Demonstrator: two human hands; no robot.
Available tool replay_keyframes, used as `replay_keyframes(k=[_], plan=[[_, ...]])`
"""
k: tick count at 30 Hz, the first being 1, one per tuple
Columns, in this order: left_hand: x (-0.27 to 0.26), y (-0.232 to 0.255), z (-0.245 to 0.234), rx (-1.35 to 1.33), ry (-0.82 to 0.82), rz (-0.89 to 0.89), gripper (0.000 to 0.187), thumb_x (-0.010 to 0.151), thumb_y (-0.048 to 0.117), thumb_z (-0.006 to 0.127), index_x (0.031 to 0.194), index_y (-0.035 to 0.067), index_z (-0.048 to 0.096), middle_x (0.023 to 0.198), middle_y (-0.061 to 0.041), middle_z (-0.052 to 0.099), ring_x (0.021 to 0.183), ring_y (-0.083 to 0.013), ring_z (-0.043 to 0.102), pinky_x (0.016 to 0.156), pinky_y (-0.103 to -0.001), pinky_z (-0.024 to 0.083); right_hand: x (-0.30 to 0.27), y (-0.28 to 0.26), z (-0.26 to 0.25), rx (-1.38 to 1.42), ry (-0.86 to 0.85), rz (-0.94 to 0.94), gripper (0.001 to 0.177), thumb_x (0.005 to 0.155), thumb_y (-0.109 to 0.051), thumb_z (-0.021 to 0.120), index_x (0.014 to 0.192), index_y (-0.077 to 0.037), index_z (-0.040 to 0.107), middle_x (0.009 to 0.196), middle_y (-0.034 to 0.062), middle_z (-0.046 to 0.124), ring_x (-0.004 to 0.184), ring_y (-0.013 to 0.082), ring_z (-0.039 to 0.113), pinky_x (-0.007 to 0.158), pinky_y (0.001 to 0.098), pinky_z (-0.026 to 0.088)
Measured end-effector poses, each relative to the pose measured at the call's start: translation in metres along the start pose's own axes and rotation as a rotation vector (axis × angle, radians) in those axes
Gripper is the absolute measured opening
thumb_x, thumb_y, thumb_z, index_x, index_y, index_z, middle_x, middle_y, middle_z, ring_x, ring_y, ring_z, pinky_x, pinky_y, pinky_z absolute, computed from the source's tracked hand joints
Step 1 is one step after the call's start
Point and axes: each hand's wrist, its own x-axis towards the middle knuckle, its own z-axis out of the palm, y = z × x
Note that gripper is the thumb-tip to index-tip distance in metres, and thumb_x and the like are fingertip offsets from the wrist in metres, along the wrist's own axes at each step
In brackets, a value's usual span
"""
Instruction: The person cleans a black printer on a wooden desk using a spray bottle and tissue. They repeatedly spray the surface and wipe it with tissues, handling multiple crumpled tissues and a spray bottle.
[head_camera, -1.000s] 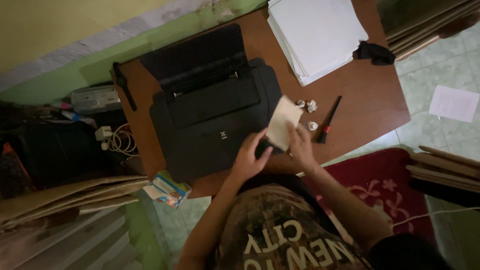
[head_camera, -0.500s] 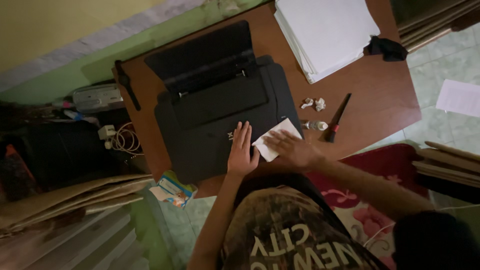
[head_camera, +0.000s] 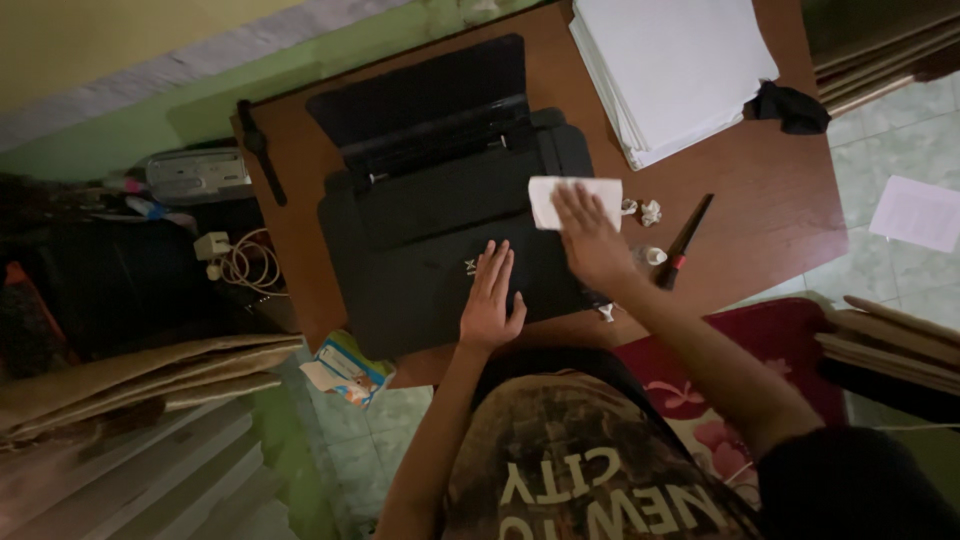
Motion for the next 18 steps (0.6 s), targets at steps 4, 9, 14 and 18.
replay_keyframes(k=[4,9,14,18], plan=[[0.001,0.002,-0.001,0.003,-0.012,-0.015,0.07,0.093,0.008,0.058,0.158,-0.003,0.036,0.166,-0.019,0.035,0.158,-0.0369,0.026,0.13,-0.052,0.025,-0.046,-0.013,0.013,-0.075,-0.113,-0.034,0.063,0.102,-0.011,0.043,0.161,0.0,0.026,0.169,0.0205,0.023,0.157,0.0343,0.018,0.128,0.0478,0.016],[0.0,0.0,-0.001,-0.007,0.002,0.007,0.07,0.093,0.009,0.058,0.158,-0.003,0.035,0.167,-0.017,0.034,0.159,-0.036,0.026,0.131,-0.052,0.024,-0.115,-0.025,0.028,0.022,-0.014,-0.089,0.064,0.097,-0.013,0.049,0.158,-0.002,0.03,0.166,0.0188,0.027,0.155,0.0334,0.021,0.126,0.0486,0.019],[-0.001,0.002,-0.002,-0.006,-0.001,0.001,0.069,0.094,0.009,0.058,0.158,-0.003,0.036,0.167,-0.017,0.035,0.159,-0.0361,0.027,0.131,-0.052,0.025,-0.125,-0.025,0.031,0.004,-0.007,-0.032,0.06,0.098,-0.007,0.047,0.157,-0.003,0.035,0.167,0.0164,0.032,0.156,0.0319,0.026,0.127,0.0476,0.022],[-0.002,0.002,-0.002,-0.004,0.012,0.011,0.066,0.096,0.008,0.057,0.158,-0.003,0.038,0.166,-0.017,0.036,0.159,-0.0359,0.028,0.131,-0.051,0.026,-0.095,-0.02,0.031,0.044,0.05,0.028,0.063,0.095,-0.006,0.047,0.156,0.0,0.035,0.166,0.0205,0.031,0.156,0.035,0.025,0.127,0.0493,0.021]])
